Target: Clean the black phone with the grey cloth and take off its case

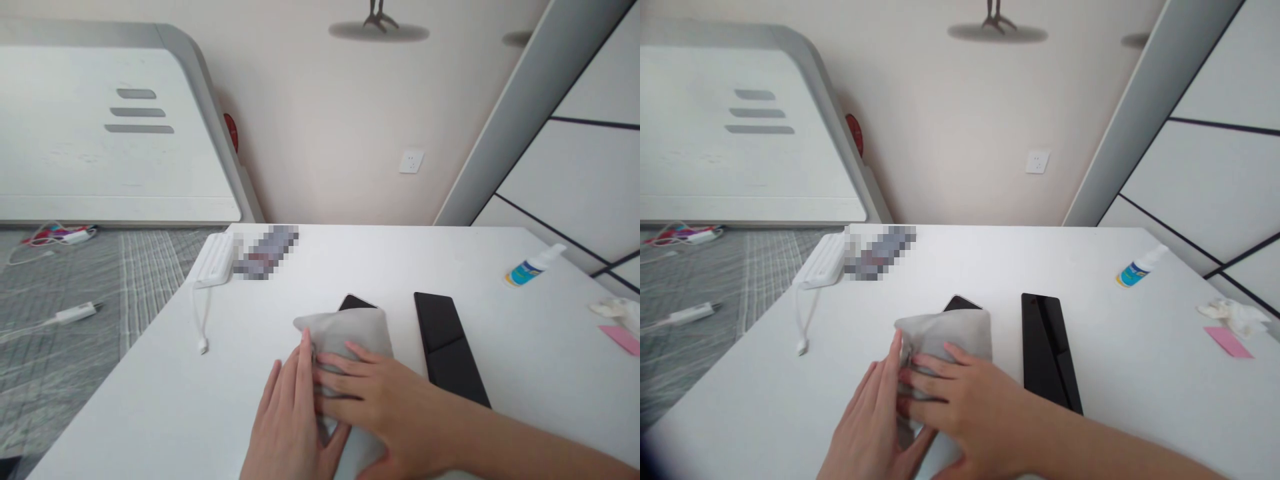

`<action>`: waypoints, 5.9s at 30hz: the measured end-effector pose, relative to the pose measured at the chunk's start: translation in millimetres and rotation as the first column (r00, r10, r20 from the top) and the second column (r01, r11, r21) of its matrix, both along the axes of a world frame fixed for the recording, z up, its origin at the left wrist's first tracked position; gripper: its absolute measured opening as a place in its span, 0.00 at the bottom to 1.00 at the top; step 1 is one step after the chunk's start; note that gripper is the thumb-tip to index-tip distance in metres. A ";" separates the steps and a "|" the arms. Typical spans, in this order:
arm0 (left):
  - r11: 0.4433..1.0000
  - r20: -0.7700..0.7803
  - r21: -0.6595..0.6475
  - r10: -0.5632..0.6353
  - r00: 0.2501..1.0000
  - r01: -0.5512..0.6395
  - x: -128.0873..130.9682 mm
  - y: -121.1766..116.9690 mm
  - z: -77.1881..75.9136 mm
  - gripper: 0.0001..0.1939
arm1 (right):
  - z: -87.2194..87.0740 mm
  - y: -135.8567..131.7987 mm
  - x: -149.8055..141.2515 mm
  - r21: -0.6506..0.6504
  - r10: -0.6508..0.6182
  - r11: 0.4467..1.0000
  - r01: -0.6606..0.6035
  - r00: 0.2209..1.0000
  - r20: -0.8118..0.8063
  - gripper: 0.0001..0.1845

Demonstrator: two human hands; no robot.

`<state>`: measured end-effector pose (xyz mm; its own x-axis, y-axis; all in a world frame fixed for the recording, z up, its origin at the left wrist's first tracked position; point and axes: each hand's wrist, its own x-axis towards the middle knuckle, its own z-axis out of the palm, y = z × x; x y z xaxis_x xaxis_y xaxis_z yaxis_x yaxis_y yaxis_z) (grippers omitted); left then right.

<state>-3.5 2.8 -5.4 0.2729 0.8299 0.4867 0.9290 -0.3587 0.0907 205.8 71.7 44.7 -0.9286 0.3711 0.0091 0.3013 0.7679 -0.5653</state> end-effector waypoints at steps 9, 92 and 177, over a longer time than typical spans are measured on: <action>0.999 0.068 -0.040 0.026 0.997 -0.023 2.9 3.4 -3.7 0.47 | -8.8 21.3 15.2 0.217 -0.382 0.907 0.362 0.922 0.059 0.46; 0.984 0.174 -0.170 -0.026 0.984 0.056 -9.9 -1.1 16.4 0.45 | -27.2 61.7 54.5 0.315 -0.614 0.680 0.663 0.749 -0.251 0.16; 0.998 0.253 -0.002 -0.063 0.965 0.066 -22.1 16.6 23.5 0.40 | -12.1 25.4 32.6 -0.902 -0.445 0.369 -0.222 0.810 -0.382 0.31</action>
<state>-25.7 19.5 18.2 0.1956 0.8199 0.5380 0.8504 -0.4150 0.3233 238.4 97.1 32.6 -0.8300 0.5573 0.0215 -0.2332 -0.3117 -0.9211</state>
